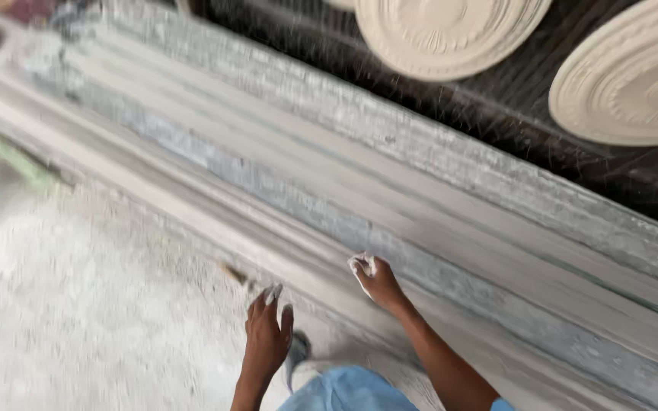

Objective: The person mixes a white slurry in a bucket, then pours it into a long rectangular mold. They use their hands and a metal trowel to spread and smooth the slurry along the mold's length. The person repeatedly wipes and smooths the surface, occasionally dipping hands into the bucket for more slurry.

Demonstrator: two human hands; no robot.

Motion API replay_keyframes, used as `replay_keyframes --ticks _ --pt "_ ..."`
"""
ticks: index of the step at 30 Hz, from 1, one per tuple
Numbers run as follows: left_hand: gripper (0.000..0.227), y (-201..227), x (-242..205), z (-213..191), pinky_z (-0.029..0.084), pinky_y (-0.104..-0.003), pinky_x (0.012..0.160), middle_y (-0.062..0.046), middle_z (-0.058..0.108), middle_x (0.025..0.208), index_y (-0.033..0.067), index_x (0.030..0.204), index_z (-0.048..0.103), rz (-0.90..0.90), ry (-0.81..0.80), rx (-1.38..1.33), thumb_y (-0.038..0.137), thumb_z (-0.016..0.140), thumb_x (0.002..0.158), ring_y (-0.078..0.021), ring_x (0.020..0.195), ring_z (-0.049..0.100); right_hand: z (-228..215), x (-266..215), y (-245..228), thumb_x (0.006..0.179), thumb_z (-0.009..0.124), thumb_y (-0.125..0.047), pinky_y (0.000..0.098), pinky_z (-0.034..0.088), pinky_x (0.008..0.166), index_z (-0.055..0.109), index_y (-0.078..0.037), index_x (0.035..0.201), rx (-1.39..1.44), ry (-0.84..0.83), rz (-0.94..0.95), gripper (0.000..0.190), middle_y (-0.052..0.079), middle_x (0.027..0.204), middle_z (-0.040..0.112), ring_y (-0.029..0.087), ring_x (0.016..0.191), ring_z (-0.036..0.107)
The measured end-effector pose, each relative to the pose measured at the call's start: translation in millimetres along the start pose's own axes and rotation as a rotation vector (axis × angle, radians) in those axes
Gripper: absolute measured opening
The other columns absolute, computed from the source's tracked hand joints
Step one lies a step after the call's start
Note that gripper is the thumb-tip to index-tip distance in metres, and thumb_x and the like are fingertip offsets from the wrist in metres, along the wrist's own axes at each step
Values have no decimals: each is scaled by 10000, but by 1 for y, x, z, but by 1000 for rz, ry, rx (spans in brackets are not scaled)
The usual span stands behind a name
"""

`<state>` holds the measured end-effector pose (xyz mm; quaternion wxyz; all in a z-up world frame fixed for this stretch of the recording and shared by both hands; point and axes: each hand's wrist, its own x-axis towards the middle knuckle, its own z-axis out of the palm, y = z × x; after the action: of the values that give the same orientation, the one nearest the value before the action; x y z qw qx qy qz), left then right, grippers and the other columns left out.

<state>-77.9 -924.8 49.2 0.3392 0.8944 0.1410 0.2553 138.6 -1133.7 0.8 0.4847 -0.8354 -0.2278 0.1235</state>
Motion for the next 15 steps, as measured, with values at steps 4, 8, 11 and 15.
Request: replay_keyframes --ticks 4,8,11,15 --pt "440 6 128 -32 433 -523 1052 -283 603 1321 -4 1368 579 199 8 -110 156 631 962 -452 1257 533 -5 53 -66 1005 595 -220 311 531 873 654 -21 1219 354 82 70 298 42 1119 708 136 1039 650" --pt "348 33 272 -41 473 -510 1044 -271 647 1270 -6 1317 620 462 33 -261 115 626 990 -457 1225 581 -15 93 -99 1035 613 -135 304 479 758 629 21 1277 676 216 -130 288 49 924 582 132 860 533" --pt "341 65 384 -31 482 -519 993 -288 633 1221 -15 1312 643 630 35 -303 95 635 990 -474 1162 589 -24 118 -115 1024 570 -148 302 489 717 614 14 1231 576 338 -75 267 52 864 592 140 781 534" --pt "263 115 517 -9 495 -533 852 -227 656 1096 -21 1217 671 698 -4 -391 93 630 983 -433 989 611 -24 149 -144 1013 588 -121 302 467 749 603 28 1270 738 489 -137 297 55 901 569 144 839 523"
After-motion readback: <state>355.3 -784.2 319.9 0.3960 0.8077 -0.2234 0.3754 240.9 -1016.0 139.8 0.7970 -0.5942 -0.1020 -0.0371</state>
